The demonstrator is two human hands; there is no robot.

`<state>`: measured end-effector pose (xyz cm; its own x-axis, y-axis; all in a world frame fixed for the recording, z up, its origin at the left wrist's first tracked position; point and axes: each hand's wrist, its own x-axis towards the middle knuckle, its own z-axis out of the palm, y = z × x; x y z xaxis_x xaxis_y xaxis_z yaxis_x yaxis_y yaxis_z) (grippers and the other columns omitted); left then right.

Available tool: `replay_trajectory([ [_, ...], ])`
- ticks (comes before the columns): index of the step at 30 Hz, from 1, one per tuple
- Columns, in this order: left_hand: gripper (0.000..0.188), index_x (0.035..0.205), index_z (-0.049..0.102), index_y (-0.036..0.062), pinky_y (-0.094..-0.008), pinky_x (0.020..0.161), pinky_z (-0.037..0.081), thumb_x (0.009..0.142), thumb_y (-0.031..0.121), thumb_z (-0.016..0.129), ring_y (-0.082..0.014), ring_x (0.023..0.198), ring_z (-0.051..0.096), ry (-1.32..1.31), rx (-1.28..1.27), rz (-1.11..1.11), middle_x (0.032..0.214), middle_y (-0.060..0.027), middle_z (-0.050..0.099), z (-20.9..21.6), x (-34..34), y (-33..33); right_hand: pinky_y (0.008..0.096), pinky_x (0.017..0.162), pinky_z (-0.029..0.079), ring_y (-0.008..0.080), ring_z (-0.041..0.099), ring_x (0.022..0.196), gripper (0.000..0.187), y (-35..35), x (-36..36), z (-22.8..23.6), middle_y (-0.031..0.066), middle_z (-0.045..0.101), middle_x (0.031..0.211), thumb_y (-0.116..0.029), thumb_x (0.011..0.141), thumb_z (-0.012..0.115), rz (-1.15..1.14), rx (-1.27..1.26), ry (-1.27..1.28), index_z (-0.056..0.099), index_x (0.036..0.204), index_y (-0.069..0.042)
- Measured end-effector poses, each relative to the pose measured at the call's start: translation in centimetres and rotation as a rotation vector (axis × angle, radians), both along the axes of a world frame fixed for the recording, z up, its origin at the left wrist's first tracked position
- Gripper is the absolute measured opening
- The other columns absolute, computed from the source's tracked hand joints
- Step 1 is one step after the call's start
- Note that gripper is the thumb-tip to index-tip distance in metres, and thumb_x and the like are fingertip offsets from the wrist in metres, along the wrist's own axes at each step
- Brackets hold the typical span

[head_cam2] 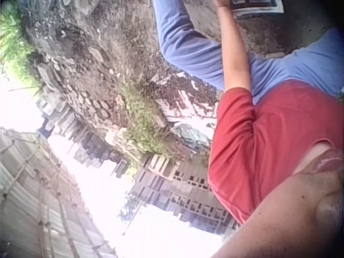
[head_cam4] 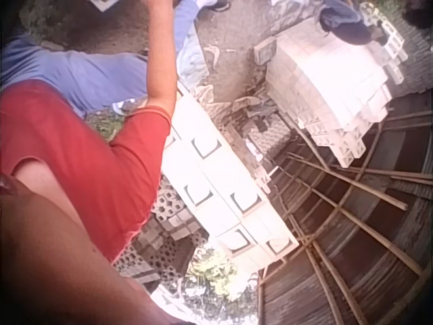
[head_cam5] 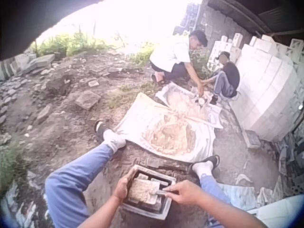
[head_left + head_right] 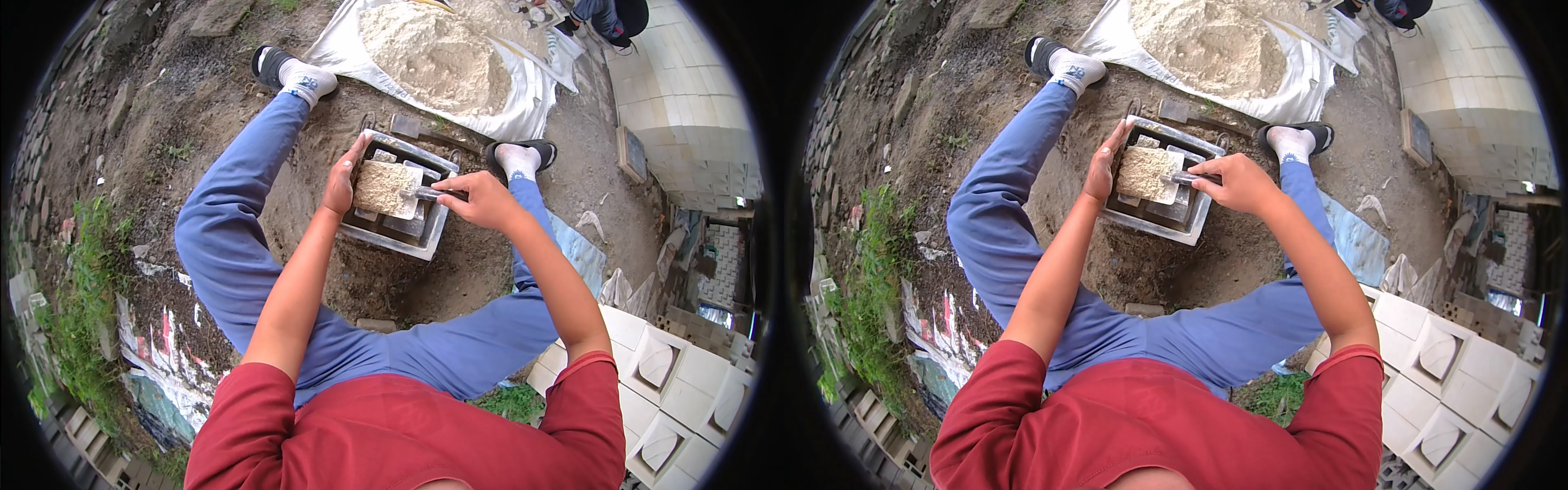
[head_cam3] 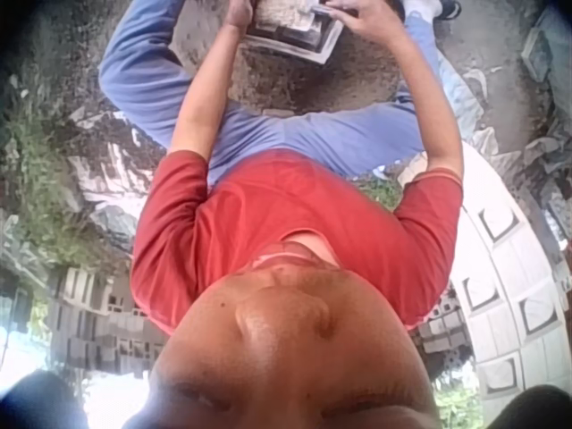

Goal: The person fills a metal mold with sand using a small trowel, leveling the surface by hand and with the tool while sitting on the ground.

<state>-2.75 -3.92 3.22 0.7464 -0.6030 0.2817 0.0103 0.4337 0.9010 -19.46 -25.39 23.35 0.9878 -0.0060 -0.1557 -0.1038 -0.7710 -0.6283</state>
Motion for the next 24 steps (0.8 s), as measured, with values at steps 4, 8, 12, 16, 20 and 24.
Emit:
replay_trajectory([
  [4, 0.074, 0.156, 0.039, -0.0096, -0.0384, 0.126, 0.024, 0.106, 0.044, 0.033, -0.0303, 0.15, 0.043, -0.023, 0.031, -0.023, 0.157, -0.0226, 0.05, -0.1, -0.4, 1.0, 0.0375, 0.077, 0.057, 0.0327, 0.075, 0.084, 0.029, 0.5, -0.3, 0.3, 0.0188, 0.077, 0.098, -0.027, 0.092, 0.077, -0.055, 0.014, 0.123, 0.079, 0.116, -0.012],
  [8, 0.075, 0.156, 0.04, -0.0088, -0.0383, 0.126, 0.024, 0.106, 0.047, 0.033, -0.0304, 0.15, 0.043, -0.043, 0.063, -0.018, 0.157, -0.0223, 0.051, 0.0, -1.2, 1.7, 0.0392, 0.079, 0.058, 0.0346, 0.074, 0.085, 0.029, 0.8, -0.8, 0.8, 0.0194, 0.076, 0.098, -0.027, 0.092, 0.076, -0.08, 0.023, 0.162, 0.079, 0.116, -0.012],
  [12, 0.076, 0.156, 0.04, -0.0087, -0.0385, 0.126, 0.023, 0.106, 0.049, 0.033, -0.0306, 0.15, 0.042, -0.136, 0.122, -0.022, 0.158, -0.022, 0.05, 0.6, -1.5, 1.9, 0.0387, 0.077, 0.058, 0.0343, 0.074, 0.083, 0.028, 1.3, -1.5, 0.2, 0.0188, 0.076, 0.097, -0.027, 0.092, 0.076, -0.036, 0.028, 0.033, 0.079, 0.115, -0.011],
  [16, 0.077, 0.157, 0.039, -0.0086, -0.0382, 0.127, 0.022, 0.106, 0.049, 0.033, -0.0304, 0.153, 0.039, -0.144, 0.136, -0.021, 0.16, -0.022, 0.047, 1.2, -2.0, 1.9, 0.0352, 0.075, 0.055, 0.0259, 0.073, 0.078, 0.031, 1.5, -1.9, 0.6, 0.0186, 0.077, 0.1, -0.024, 0.093, 0.077, -0.037, 0.015, 0.106, 0.077, 0.12, -0.008],
  [20, 0.077, 0.158, 0.037, -0.0088, -0.0378, 0.127, 0.02, 0.106, 0.048, 0.033, -0.03, 0.155, 0.035, -0.068, 0.08, -0.025, 0.164, -0.0216, 0.042, 1.0, -2.5, 1.7, 0.0348, 0.073, 0.055, 0.0251, 0.072, 0.076, 0.031, 1.9, -2.0, 0.4, 0.0186, 0.077, 0.099, -0.025, 0.093, 0.077, 0.0, 0.013, 0.041, 0.077, 0.119, -0.008],
  [24, 0.08, 0.158, 0.034, -0.0105, -0.038, 0.128, 0.019, 0.104, 0.049, 0.033, -0.0294, 0.156, 0.032, -0.025, 0.056, 0.001, 0.166, -0.0216, 0.038, 1.7, -3.2, 1.4, 0.0349, 0.073, 0.055, 0.0263, 0.073, 0.077, 0.031, 2.0, -2.3, 0.8, 0.0186, 0.077, 0.099, -0.025, 0.093, 0.077, -0.059, 0.0, 0.114, 0.077, 0.119, -0.008],
])
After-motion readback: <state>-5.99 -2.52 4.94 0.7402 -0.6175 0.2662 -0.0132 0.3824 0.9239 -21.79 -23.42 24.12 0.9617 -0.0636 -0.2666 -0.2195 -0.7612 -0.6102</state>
